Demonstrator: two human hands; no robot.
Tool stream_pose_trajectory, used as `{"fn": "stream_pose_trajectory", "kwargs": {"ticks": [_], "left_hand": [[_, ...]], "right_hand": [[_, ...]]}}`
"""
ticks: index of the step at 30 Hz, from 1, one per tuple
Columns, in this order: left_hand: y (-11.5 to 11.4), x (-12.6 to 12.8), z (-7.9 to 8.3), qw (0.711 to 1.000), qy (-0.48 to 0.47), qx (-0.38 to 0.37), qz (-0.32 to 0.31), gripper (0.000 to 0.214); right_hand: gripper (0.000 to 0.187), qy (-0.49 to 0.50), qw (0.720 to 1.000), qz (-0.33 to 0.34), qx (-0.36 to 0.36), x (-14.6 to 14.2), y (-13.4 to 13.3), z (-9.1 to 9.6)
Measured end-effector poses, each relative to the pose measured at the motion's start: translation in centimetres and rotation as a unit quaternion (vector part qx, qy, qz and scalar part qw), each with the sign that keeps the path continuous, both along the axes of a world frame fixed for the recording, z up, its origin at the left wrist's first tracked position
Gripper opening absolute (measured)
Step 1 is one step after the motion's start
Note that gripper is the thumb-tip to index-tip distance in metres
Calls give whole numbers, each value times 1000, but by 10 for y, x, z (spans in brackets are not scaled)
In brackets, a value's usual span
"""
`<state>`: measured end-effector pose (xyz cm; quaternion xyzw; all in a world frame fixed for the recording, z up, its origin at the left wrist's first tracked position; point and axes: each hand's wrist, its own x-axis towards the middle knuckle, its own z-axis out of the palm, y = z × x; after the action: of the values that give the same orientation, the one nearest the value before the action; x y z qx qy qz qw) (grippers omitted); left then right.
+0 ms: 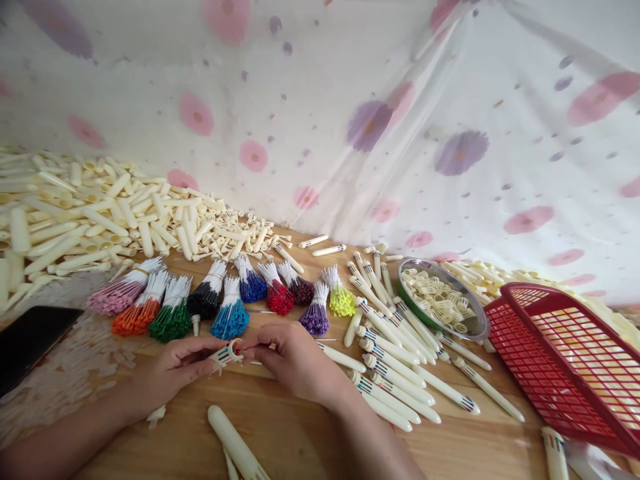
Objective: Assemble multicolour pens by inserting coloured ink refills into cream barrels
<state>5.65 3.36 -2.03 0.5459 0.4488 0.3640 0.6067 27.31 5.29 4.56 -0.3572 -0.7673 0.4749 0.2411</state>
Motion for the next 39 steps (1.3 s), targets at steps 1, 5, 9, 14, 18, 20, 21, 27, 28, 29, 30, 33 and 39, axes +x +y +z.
{"fn": "stream_pose_trajectory", "kwargs": {"ticks": [1, 5, 9, 14, 18, 20, 21, 27, 28, 29, 30, 33, 39], "left_hand": [[-1, 1, 0, 1000, 5, 3, -3, 25], [-3, 3, 3, 999, 39, 5, -5, 24], [-5, 3, 5, 999, 47, 7, -7, 23], [-5, 5, 9, 999, 49, -1, -5, 23], [-5, 6, 9, 999, 48, -7, -11, 23], [-5, 6, 8, 999, 49, 0, -9, 24], [-5, 6, 8, 999, 49, 4, -6, 25], [-3, 5, 9, 997, 73, 29, 26, 28], [-2, 5, 9, 996, 83, 34, 31, 27], [-2, 5, 10, 994, 91, 38, 37, 27], [-2, 5, 10, 994, 96, 43, 43, 26], [-1, 3, 8, 992, 101, 46, 65, 27], [3, -1, 8, 991, 53, 11, 125, 46]], "right_hand": [[19, -12, 1000, 1, -4, 0, -1, 1], [19, -48, 998, 9, -41, 0, -3, 3], [18, -49, 995, 15, -83, 0, -5, 4], [19, -82, 995, 36, -38, 1, -2, 5], [17, -74, 991, 75, -77, 5, 0, 5], [15, -59, 987, 69, -133, 6, -1, 4], [16, -53, 985, 53, -153, 6, -2, 4], [11, -68, 994, -76, -45, -8, -12, -1], [10, -82, 992, -92, 11, -11, -15, -1], [10, -93, 988, -102, 67, -13, -17, 0], [11, -100, 983, -103, 115, -15, -18, 1], [15, -92, 977, -76, 179, -17, -20, 5], [20, -94, 967, -196, 130, 12, 9, 4]]}}
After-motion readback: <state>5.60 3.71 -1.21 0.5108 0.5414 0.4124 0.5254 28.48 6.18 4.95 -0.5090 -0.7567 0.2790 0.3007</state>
